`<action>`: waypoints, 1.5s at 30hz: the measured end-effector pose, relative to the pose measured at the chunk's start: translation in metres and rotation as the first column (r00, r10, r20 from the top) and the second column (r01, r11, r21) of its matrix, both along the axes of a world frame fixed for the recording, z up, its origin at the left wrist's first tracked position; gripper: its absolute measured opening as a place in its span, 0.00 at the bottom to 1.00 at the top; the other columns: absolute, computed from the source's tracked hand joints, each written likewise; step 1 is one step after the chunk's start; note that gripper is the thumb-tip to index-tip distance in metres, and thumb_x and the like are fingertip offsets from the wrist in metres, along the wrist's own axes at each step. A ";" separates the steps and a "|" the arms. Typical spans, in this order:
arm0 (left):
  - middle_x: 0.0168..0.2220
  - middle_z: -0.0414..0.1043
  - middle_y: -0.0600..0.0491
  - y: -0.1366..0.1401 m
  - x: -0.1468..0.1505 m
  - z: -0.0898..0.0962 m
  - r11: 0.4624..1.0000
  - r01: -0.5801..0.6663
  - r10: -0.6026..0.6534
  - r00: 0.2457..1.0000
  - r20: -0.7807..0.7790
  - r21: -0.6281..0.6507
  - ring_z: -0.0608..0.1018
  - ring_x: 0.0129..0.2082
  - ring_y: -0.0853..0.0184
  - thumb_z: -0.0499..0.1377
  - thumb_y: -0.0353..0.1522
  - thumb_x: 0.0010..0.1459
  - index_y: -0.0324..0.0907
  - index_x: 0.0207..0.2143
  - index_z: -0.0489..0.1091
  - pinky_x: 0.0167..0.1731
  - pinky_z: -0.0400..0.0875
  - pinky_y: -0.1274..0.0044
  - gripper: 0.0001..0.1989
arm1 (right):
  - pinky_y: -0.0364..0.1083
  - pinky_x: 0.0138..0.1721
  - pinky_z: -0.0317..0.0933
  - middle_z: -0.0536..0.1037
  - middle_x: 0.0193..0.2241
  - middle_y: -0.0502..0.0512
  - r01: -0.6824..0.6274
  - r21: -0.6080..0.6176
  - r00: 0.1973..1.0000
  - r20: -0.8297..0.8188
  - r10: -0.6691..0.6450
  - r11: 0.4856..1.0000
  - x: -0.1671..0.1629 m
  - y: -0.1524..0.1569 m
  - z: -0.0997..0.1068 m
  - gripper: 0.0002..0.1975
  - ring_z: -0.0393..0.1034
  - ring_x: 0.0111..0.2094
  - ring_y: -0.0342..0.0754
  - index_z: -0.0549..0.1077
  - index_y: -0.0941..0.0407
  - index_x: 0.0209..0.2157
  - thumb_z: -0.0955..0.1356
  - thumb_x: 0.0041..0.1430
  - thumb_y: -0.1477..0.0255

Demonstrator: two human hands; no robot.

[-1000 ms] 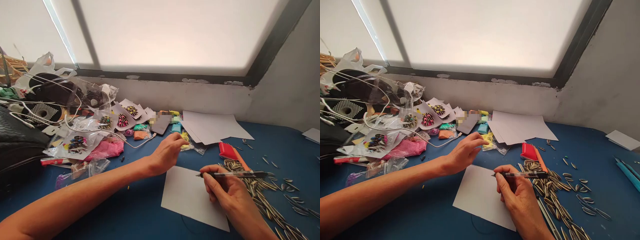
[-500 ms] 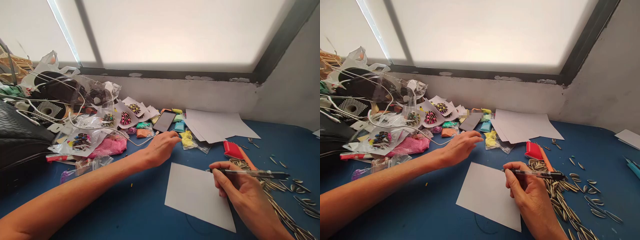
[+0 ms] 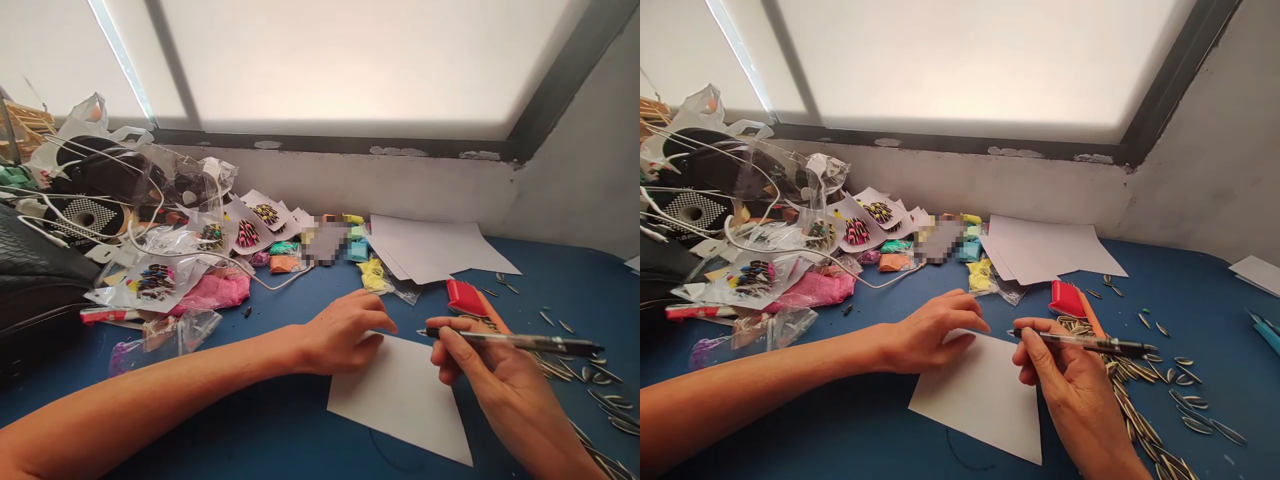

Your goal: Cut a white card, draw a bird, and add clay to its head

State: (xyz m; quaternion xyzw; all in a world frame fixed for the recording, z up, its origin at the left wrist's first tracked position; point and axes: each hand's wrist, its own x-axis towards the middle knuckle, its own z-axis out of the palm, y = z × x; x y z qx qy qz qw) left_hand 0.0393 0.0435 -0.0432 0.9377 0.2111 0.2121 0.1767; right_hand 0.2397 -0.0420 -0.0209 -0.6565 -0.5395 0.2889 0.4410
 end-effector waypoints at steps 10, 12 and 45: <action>0.41 0.66 0.47 -0.016 0.005 -0.003 0.994 0.036 -0.018 0.986 -0.166 0.104 0.68 0.38 0.63 0.58 0.45 0.61 0.39 0.45 0.71 0.41 0.66 0.71 0.19 | 0.42 0.20 0.63 0.68 0.15 0.48 -0.089 -0.089 0.991 -0.103 0.080 0.992 -0.007 -0.005 -0.003 0.26 0.61 0.16 0.42 0.73 0.54 0.25 0.66 0.53 0.44; 0.42 0.66 0.48 -0.016 0.006 -0.003 0.997 0.010 0.001 0.988 -0.156 0.073 0.68 0.38 0.63 0.59 0.46 0.60 0.39 0.45 0.70 0.41 0.65 0.71 0.20 | 0.42 0.20 0.62 0.68 0.15 0.48 -0.090 -0.114 0.992 -0.103 0.079 0.989 -0.009 -0.005 -0.004 0.26 0.61 0.16 0.41 0.72 0.54 0.22 0.66 0.53 0.44; 0.44 0.67 0.46 -0.026 0.019 -0.009 0.977 0.020 0.033 0.969 -0.243 0.210 0.70 0.39 0.62 0.49 0.41 0.67 0.39 0.45 0.66 0.38 0.69 0.71 0.15 | 0.48 0.52 0.70 0.81 0.48 0.52 -0.382 0.376 0.791 0.605 0.089 0.844 -0.009 -0.019 -0.015 0.15 0.77 0.49 0.50 0.73 0.49 0.52 0.65 0.64 0.73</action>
